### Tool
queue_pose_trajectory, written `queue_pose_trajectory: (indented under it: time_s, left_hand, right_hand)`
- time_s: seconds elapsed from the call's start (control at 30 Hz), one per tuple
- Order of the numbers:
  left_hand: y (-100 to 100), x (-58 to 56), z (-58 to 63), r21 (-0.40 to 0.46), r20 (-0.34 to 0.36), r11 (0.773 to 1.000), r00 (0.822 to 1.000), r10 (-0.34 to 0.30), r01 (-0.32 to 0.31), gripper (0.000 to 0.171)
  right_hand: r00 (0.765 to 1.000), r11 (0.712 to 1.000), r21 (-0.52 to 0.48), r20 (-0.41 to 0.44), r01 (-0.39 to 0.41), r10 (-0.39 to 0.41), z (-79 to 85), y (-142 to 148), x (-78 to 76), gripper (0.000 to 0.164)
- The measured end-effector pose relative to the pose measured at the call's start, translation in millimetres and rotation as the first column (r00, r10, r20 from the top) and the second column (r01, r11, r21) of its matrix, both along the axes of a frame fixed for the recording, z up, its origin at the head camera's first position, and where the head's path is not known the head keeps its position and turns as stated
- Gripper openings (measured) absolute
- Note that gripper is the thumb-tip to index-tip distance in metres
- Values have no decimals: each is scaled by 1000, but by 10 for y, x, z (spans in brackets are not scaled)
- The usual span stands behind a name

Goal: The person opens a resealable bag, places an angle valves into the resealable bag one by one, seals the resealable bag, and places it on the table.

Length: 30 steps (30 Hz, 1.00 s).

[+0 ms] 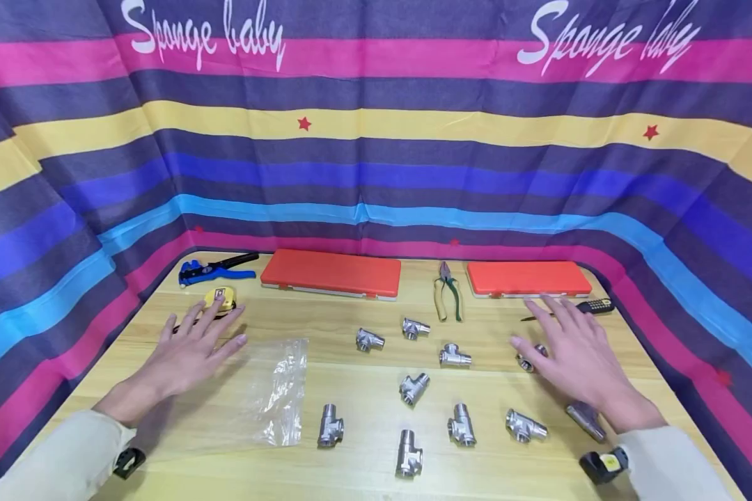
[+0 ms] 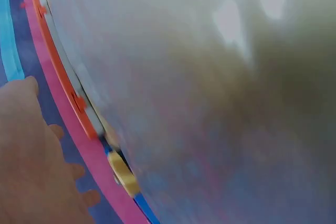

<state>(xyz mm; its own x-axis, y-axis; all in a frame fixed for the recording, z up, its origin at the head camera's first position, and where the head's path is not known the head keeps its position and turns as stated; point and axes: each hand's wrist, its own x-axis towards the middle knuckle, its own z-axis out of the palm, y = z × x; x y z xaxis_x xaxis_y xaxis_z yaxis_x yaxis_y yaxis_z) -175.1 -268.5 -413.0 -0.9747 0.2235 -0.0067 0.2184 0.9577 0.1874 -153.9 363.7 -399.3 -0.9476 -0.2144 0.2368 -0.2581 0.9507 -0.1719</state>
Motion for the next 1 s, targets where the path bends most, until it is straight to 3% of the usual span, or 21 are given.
queue_pose_trajectory:
  time_s: [0.23,0.4,0.57,0.7,0.87,1.0]
  left_hand:
    - [351,161,-54,29,-48,989,988,-145,147,74]
    - [512,299,-167,39,-47,970,970,-237,239,76]
    - [581,386,-234,39,22,964,964,-264,263,85]
    - [589,416,-234,58,38,961,961,-272,270,82]
    - [601,441,-220,82,32,958,960,-279,276,69]
    - [606,473,-197,94,27,959,963,-269,266,64]
  right_hand:
    - [992,992,-25,-16,-126,126,139,-672,-83,81]
    - [967,967,-23,-27,-253,252,142,-1201,-173,76]
    - [922,921,-39,-24,-388,388,87,-1747,-203,73]
    - [883,883,-37,0,-469,469,15,-2122,-180,68]
    - [856,857,-78,53,-510,514,-26,-2446,-145,56]
    - [832,846,-203,174,-494,527,-15,-2636,-126,51]
